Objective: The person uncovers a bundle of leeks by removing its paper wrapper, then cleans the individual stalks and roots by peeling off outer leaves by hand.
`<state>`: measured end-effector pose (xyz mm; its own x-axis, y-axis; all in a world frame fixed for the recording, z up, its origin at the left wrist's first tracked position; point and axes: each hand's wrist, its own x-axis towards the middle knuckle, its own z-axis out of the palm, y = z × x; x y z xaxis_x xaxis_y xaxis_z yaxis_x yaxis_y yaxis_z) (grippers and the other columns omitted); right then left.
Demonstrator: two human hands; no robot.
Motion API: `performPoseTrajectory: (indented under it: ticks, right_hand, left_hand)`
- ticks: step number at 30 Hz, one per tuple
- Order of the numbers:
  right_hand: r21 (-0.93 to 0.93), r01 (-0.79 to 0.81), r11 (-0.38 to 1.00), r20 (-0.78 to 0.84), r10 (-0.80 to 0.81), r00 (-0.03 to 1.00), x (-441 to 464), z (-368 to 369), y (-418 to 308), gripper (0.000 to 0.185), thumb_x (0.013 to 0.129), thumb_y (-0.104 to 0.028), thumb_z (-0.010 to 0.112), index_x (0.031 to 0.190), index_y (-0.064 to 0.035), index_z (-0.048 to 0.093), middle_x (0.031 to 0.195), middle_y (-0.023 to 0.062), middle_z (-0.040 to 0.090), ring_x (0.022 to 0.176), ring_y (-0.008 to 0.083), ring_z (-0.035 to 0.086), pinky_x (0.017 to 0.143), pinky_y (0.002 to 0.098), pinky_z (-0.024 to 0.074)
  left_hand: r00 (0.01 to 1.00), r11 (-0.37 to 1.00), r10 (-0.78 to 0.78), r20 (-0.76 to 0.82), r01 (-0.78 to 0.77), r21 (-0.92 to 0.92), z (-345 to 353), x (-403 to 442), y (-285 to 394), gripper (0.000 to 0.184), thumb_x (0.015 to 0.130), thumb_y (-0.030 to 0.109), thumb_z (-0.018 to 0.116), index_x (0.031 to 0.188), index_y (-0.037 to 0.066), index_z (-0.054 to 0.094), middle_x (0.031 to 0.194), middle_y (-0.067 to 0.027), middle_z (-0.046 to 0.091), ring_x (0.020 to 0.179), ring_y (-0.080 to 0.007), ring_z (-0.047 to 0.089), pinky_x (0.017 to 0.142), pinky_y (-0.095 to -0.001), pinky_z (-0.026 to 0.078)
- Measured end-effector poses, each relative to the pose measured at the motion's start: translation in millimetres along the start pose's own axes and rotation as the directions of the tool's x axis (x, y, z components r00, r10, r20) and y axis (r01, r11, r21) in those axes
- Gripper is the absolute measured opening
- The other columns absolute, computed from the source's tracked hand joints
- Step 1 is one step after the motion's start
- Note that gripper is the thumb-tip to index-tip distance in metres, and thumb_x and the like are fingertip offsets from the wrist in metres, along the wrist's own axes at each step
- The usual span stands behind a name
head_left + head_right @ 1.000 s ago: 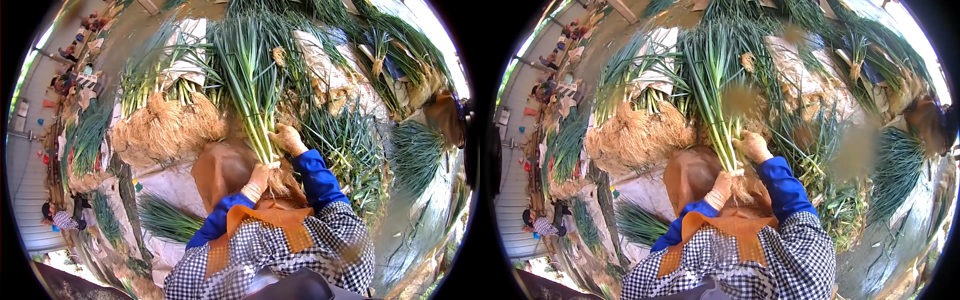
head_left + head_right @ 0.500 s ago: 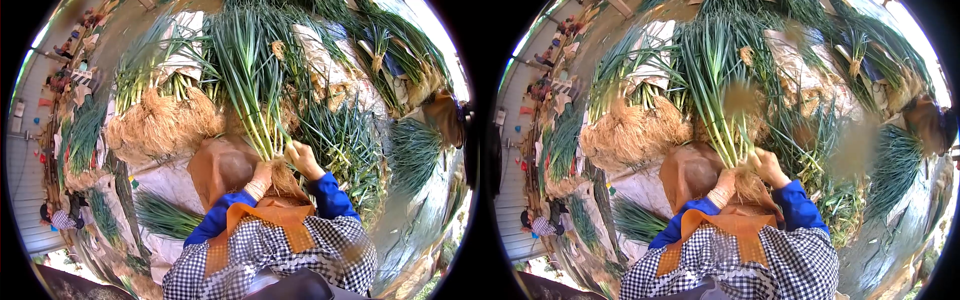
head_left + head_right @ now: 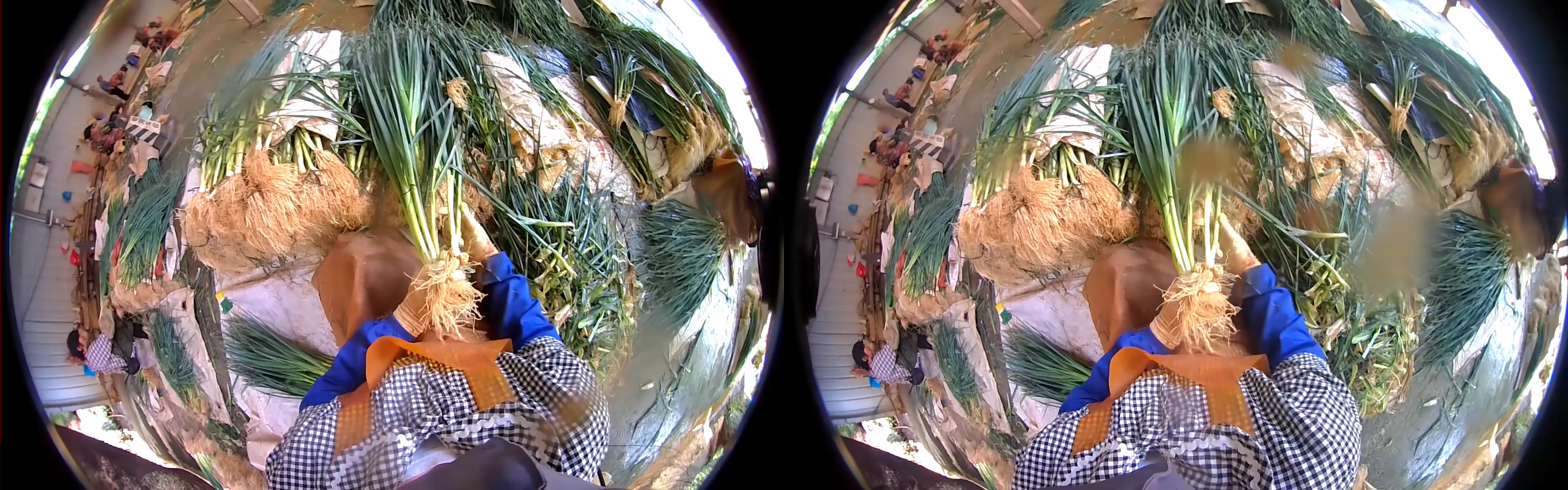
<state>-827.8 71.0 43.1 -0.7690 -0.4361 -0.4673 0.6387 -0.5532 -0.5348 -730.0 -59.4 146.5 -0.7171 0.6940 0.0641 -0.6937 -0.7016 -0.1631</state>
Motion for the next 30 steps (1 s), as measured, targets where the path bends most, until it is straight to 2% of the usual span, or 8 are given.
performPoseTrajectory:
  ticks: [5,7,11,12,16,19,24,30]
  right_hand:
    - [-0.406,0.229,0.885,0.000,-0.251,0.968,8,24,-11,0.020,0.087,-0.027,0.057,0.102,-0.0134,0.059,0.089,0.0006,0.059,0.073,0.0195,0.059,0.064,0.0326,0.0500]
    - [-0.944,0.228,-0.239,0.330,-0.670,0.664,-2,21,-1,0.015,0.079,-0.018,0.059,0.093,-0.0132,0.061,0.081,0.0080,0.060,0.070,0.0235,0.060,0.056,0.0338,0.0471]
    - [-0.838,0.412,-0.358,0.545,-0.553,0.630,-58,51,3,0.022,0.085,-0.027,0.056,0.077,-0.0068,0.061,0.059,0.0070,0.057,0.053,0.0154,0.057,0.045,0.0299,0.0447]
    - [-0.864,0.219,0.453,0.097,-0.276,0.956,-100,81,-15,0.023,0.086,-0.024,0.056,0.082,-0.0026,0.064,0.072,0.0111,0.063,0.064,0.0121,0.060,0.052,0.0289,0.0473]
    - [-0.646,0.319,0.694,-0.029,-0.440,0.898,-169,20,-57,0.027,0.088,-0.020,0.053,0.066,-0.0041,0.057,0.061,0.0016,0.056,0.052,0.0092,0.049,0.047,0.0252,0.0415]
    - [-0.829,-0.476,-0.295,-0.313,-0.461,0.831,-150,-68,-99,0.021,0.080,-0.027,0.062,0.084,-0.0064,0.061,0.072,0.0109,0.063,0.065,0.0238,0.062,0.058,0.0369,0.0482]
    - [-0.923,0.081,-0.376,0.332,-0.671,0.663,-30,-11,-83,0.071,0.070,-0.032,0.073,0.127,-0.0044,0.042,0.131,0.0174,0.043,0.119,0.0302,0.043,0.100,0.0371,0.0351]
    - [-0.619,0.085,-0.781,0.205,-0.056,0.977,-12,-123,-16,0.013,0.077,-0.017,0.054,0.079,-0.0129,0.066,0.068,0.0062,0.063,0.065,0.0217,0.063,0.053,0.0382,0.0483]
  left_hand:
    - [0.813,0.915,0.287,-0.507,-0.077,0.395,-6,-38,17,0.035,0.084,0.008,0.055,0.116,-0.004,0.048,0.101,-0.0134,0.059,0.089,-0.0231,0.059,0.078,-0.0330,0.052]
    - [0.819,0.930,0.229,-0.526,-0.025,0.366,-15,-39,23,0.031,0.082,0.008,0.057,0.110,-0.004,0.052,0.095,-0.0123,0.061,0.082,-0.0207,0.061,0.073,-0.0314,0.053]
    - [0.609,0.877,0.442,-0.658,-0.140,0.459,-63,-27,19,0.016,0.082,0.007,0.055,0.095,-0.002,0.059,0.078,-0.0083,0.062,0.067,-0.0173,0.060,0.061,-0.0286,0.051]
    - [0.607,0.870,0.458,-0.650,-0.156,0.468,-42,-19,19,0.016,0.083,0.008,0.054,0.095,-0.002,0.059,0.078,-0.0084,0.062,0.067,-0.0181,0.060,0.062,-0.0292,0.051]
    - [0.791,0.919,0.352,-0.501,-0.192,0.344,-58,-29,39,0.025,0.085,0.006,0.049,0.107,-0.006,0.054,0.086,-0.0138,0.061,0.075,-0.0229,0.061,0.068,-0.0335,0.053]
    - [0.827,0.941,0.282,-0.485,-0.139,0.310,-42,-27,38,0.022,0.084,0.007,0.050,0.103,-0.004,0.055,0.081,-0.0121,0.061,0.069,-0.0220,0.061,0.062,-0.0330,0.054]
    - [0.819,0.946,0.235,-0.524,-0.070,0.316,-26,-26,34,0.021,0.084,0.011,0.053,0.102,-0.001,0.055,0.079,-0.0101,0.061,0.064,-0.0184,0.060,0.058,-0.0296,0.053]
    - [0.901,0.888,0.328,-0.283,-0.192,0.418,69,-39,47,0.023,0.088,0.015,0.051,0.106,0.000,0.052,0.078,-0.0065,0.058,0.064,-0.0144,0.057,0.057,-0.0266,0.052]
